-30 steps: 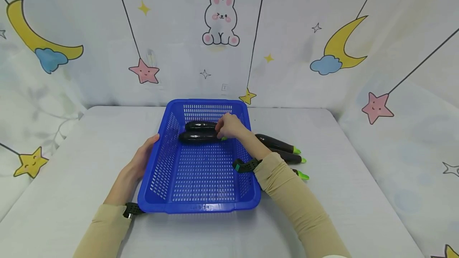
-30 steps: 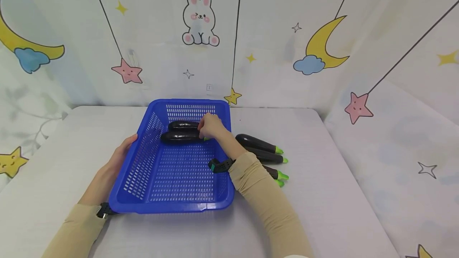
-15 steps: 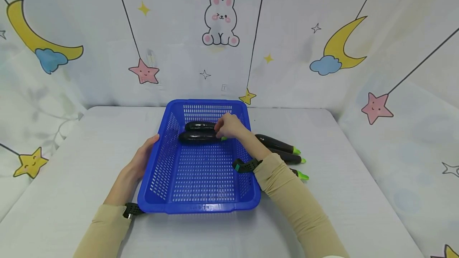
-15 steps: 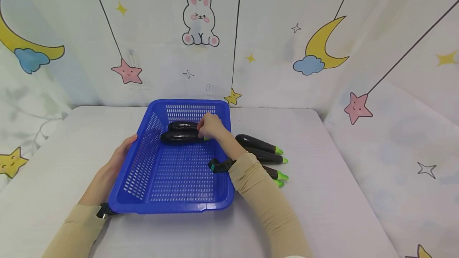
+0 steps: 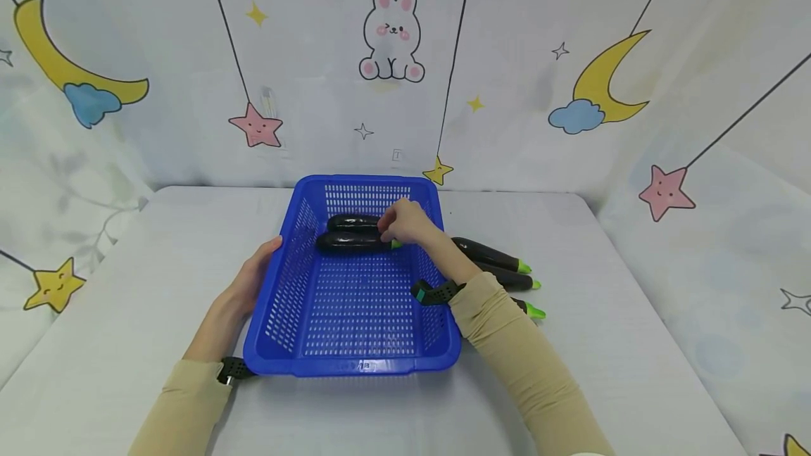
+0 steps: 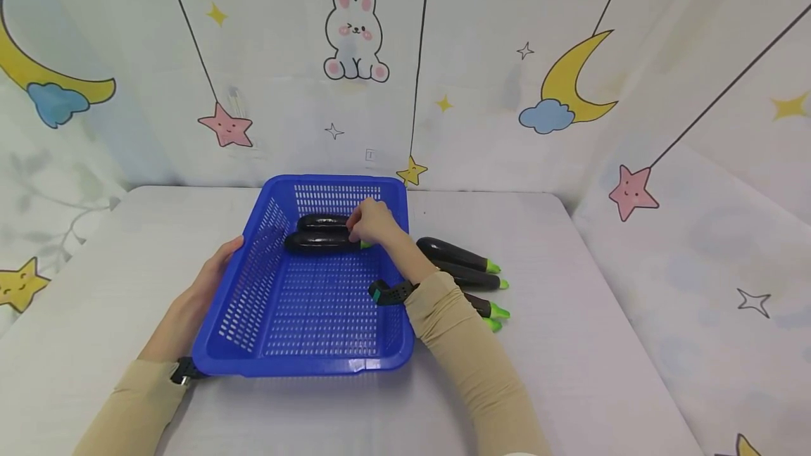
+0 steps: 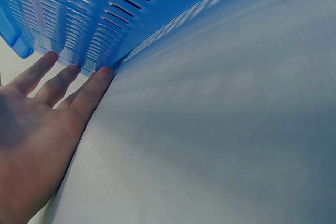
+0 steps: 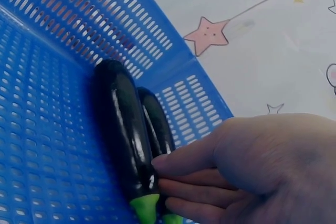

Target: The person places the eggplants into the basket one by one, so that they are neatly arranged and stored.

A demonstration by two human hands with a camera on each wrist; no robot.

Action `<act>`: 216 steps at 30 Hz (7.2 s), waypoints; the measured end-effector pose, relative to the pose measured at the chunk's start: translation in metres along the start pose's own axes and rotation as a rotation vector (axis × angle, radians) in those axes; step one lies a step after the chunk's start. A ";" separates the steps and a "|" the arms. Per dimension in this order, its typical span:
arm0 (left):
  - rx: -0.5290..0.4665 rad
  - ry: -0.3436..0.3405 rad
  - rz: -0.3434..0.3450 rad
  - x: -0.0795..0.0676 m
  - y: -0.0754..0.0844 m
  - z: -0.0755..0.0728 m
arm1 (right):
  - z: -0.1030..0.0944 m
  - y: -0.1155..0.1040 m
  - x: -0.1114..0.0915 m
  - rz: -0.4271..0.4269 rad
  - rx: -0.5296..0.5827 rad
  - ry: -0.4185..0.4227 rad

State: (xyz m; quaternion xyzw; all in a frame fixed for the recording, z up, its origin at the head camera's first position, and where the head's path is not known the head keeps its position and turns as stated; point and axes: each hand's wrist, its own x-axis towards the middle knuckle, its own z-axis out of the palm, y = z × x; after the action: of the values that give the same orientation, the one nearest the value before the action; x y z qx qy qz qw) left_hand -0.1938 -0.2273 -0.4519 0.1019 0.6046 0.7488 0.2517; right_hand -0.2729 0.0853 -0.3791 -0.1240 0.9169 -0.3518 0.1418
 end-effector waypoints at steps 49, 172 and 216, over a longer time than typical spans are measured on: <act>-0.010 -0.001 -0.025 0.001 0.000 -0.002 | -0.080 0.062 -0.084 -0.233 0.510 0.242; -0.002 -0.027 -0.013 0.000 0.002 -0.002 | -0.090 0.243 -0.126 -0.094 0.466 0.156; -0.037 -0.036 -0.014 0.000 0.001 -0.001 | -0.093 0.233 -0.121 -0.075 0.327 0.131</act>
State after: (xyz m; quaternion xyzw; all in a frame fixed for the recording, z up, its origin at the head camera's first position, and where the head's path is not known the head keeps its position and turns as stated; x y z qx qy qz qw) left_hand -0.1946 -0.2281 -0.4515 0.1064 0.5868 0.7561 0.2695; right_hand -0.2225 0.3499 -0.4503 -0.1102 0.8494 -0.5087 0.0870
